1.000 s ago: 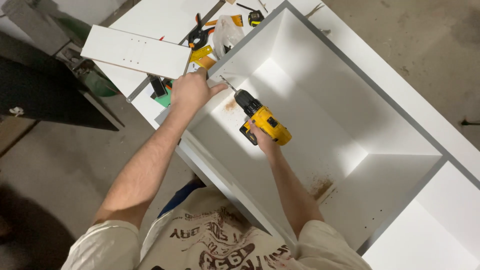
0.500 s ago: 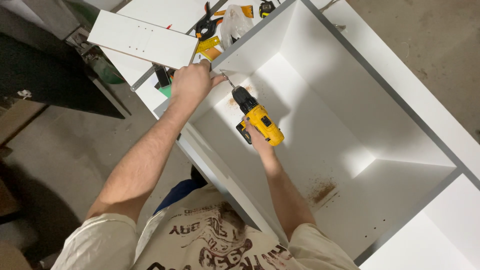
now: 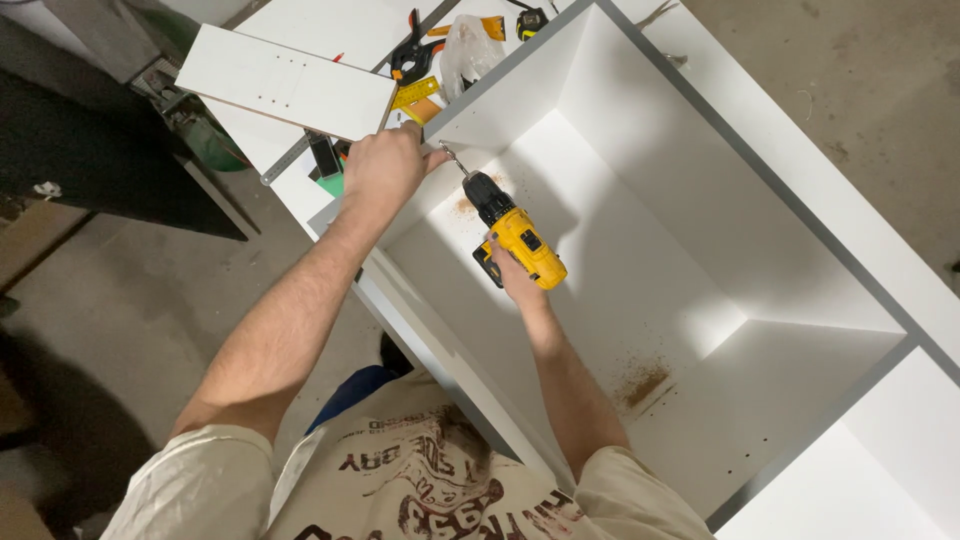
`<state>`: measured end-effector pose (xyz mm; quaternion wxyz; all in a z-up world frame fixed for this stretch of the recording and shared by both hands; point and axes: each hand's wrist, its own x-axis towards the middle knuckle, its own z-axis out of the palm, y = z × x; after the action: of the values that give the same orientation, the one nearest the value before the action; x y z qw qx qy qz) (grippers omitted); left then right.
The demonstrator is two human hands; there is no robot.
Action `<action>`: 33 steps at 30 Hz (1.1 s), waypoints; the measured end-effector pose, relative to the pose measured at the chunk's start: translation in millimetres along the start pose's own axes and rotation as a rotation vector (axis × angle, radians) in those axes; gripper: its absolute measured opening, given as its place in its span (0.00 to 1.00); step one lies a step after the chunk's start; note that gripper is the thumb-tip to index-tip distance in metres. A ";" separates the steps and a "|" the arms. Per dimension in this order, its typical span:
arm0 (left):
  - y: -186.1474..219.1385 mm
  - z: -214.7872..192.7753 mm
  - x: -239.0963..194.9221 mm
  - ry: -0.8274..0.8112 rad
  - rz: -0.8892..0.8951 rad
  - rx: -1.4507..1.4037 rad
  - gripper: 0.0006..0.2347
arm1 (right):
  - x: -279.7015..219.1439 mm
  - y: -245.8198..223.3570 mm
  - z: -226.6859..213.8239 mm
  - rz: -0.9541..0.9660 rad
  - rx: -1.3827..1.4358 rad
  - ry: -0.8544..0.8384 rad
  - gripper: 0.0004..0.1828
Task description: Drilling holes into a white wooden cabinet frame using a power drill
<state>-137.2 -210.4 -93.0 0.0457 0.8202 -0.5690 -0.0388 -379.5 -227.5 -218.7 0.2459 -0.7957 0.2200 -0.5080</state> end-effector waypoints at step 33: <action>-0.3 -1.6 -0.1 -0.053 -0.014 -0.035 0.19 | -0.7 1.5 2.7 -0.339 -1.011 -0.112 0.17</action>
<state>-136.7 -210.1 -91.5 0.0449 0.8220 -0.5633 -0.0708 -377.3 -227.8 -221.1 -0.2419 -0.8652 0.2922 -0.3278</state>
